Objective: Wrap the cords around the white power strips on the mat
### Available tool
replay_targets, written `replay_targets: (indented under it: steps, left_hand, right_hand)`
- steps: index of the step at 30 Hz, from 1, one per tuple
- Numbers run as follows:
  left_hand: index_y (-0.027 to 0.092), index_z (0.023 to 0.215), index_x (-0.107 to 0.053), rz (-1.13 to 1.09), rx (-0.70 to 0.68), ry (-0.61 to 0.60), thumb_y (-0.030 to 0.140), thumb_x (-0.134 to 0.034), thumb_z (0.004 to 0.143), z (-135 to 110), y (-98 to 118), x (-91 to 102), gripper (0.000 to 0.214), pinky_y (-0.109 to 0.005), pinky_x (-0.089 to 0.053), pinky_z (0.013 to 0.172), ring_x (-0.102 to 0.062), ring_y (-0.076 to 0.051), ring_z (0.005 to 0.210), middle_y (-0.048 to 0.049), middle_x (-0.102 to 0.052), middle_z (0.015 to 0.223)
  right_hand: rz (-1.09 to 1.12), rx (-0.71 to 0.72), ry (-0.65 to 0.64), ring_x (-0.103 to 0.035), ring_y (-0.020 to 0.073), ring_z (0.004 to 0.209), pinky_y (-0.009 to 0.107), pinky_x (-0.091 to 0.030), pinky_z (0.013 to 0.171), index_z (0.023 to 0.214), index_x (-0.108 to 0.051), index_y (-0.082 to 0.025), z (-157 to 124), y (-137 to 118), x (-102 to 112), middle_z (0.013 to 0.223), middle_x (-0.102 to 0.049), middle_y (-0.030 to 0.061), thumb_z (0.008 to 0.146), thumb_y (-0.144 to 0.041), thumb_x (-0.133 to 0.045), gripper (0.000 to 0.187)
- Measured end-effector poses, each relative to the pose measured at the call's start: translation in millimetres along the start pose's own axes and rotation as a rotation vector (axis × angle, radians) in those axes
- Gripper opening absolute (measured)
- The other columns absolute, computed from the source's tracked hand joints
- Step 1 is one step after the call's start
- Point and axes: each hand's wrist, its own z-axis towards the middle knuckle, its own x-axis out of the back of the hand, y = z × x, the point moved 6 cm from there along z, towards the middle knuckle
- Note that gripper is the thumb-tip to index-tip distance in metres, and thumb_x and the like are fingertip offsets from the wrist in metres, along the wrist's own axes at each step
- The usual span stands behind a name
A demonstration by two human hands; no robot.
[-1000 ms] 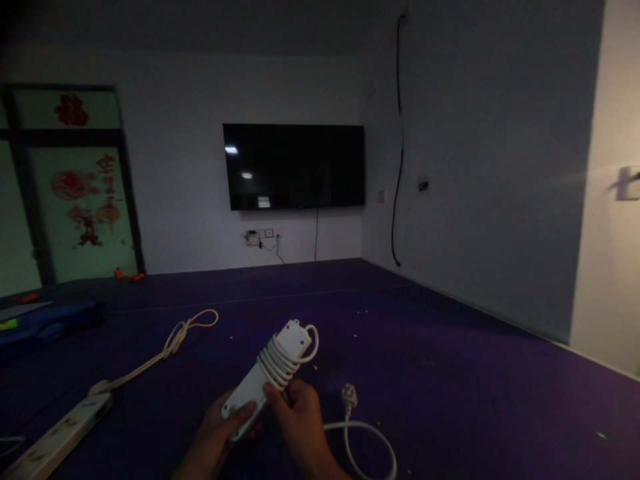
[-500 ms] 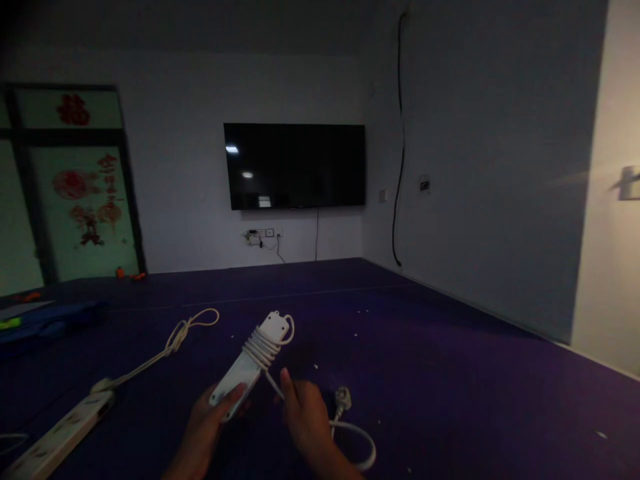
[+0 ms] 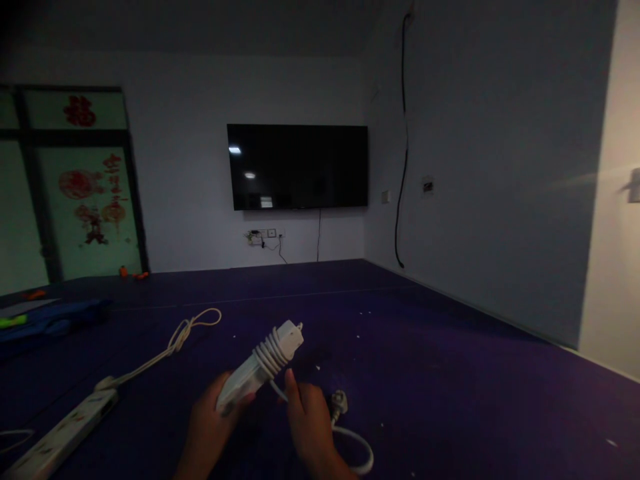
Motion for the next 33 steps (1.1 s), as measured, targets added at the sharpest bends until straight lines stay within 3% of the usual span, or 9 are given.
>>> replay_targets:
  steps: [6,11,15,22,25,27,29,33]
  left_hand:
    - [0.020,0.098,-0.066,0.207,-0.386,-0.009,0.034,-0.065,0.076,-9.0,9.4,-3.7,0.026,-0.032,-0.052,0.075,-0.066,-0.025,0.082,-0.0095,-0.069,0.088]
    - [0.017,0.117,-0.058,0.441,-0.717,0.058,0.030,-0.054,0.084,-20.2,1.5,-4.0,0.036,-0.032,-0.052,0.082,-0.064,-0.024,0.094,-0.0128,-0.067,0.103]
    - [0.019,0.124,-0.054,0.514,-0.820,0.041,0.034,-0.051,0.086,-24.8,3.1,-3.4,0.041,-0.032,-0.049,0.088,-0.061,-0.024,0.100,-0.0124,-0.064,0.110]
    - [0.023,0.132,-0.047,0.533,-0.955,0.030,0.023,-0.044,0.089,-31.9,24.2,-4.4,0.043,-0.033,-0.047,0.092,-0.060,-0.022,0.103,-0.0110,-0.066,0.110]
    - [0.025,0.129,-0.051,0.475,-0.903,-0.019,0.024,-0.047,0.088,-31.3,23.6,-5.9,0.041,-0.034,-0.047,0.092,-0.061,-0.023,0.103,-0.0108,-0.065,0.112]
    - [0.025,0.125,-0.055,0.385,-0.779,-0.072,0.033,-0.060,0.081,-28.9,21.1,-7.9,0.045,-0.037,-0.047,0.092,-0.060,-0.025,0.105,-0.0116,-0.063,0.116]
    - [0.024,0.125,-0.054,0.216,-0.567,-0.098,0.043,-0.070,0.070,-24.8,17.8,-8.9,0.060,-0.041,-0.044,0.095,-0.055,-0.030,0.111,-0.0136,-0.059,0.123]
    - [0.018,0.124,-0.053,-0.319,0.040,-0.096,0.059,-0.070,0.062,-17.2,1.9,-14.5,0.077,-0.040,-0.045,0.094,-0.054,-0.033,0.114,-0.0155,-0.058,0.124]
  right_hand:
    - [0.060,0.000,-0.038,-0.042,0.0125,0.043,0.024,-0.028,0.044,0.048,-0.055,-0.016,-3.7,-6.2,-4.1,0.041,-0.044,0.0009,0.073,-0.082,-0.023,0.077]
    - [0.141,-0.060,-0.043,-0.040,0.0111,0.040,0.024,-0.028,0.042,0.046,-0.050,-0.017,-5.5,-12.2,-4.8,0.039,-0.038,-0.0009,0.068,-0.086,-0.023,0.077]
    - [0.221,-0.153,-0.051,-0.039,0.0109,0.038,0.024,-0.027,0.039,0.046,-0.048,-0.018,-5.4,-8.6,-7.3,0.038,-0.038,-0.0012,0.064,-0.087,-0.029,0.074]
    - [0.274,-0.306,-0.085,-0.037,0.0092,0.036,0.023,-0.025,0.039,0.042,-0.043,-0.019,-4.2,9.5,-13.3,0.037,-0.040,-0.0012,0.066,-0.078,-0.043,0.064]
    - [0.252,-0.341,-0.081,-0.035,0.0088,0.035,0.023,-0.025,0.038,0.040,-0.043,-0.020,-4.3,7.6,-9.8,0.035,-0.037,-0.0022,0.068,-0.073,-0.047,0.060]
    - [0.228,-0.344,-0.050,-0.035,0.0089,0.035,0.024,-0.027,0.039,0.039,-0.043,-0.020,-4.0,3.6,-5.0,0.035,-0.037,-0.0023,0.068,-0.072,-0.049,0.059]
    - [0.209,-0.342,0.001,-0.038,0.0096,0.037,0.024,-0.029,0.040,0.040,-0.044,-0.020,-3.4,0.5,0.5,0.037,-0.040,-0.0015,0.068,-0.071,-0.049,0.058]
    - [0.199,-0.361,0.017,-0.041,0.0106,0.038,0.024,-0.029,0.039,0.043,-0.047,-0.020,-2.6,1.5,2.7,0.039,-0.043,-0.0005,0.069,-0.070,-0.048,0.057]
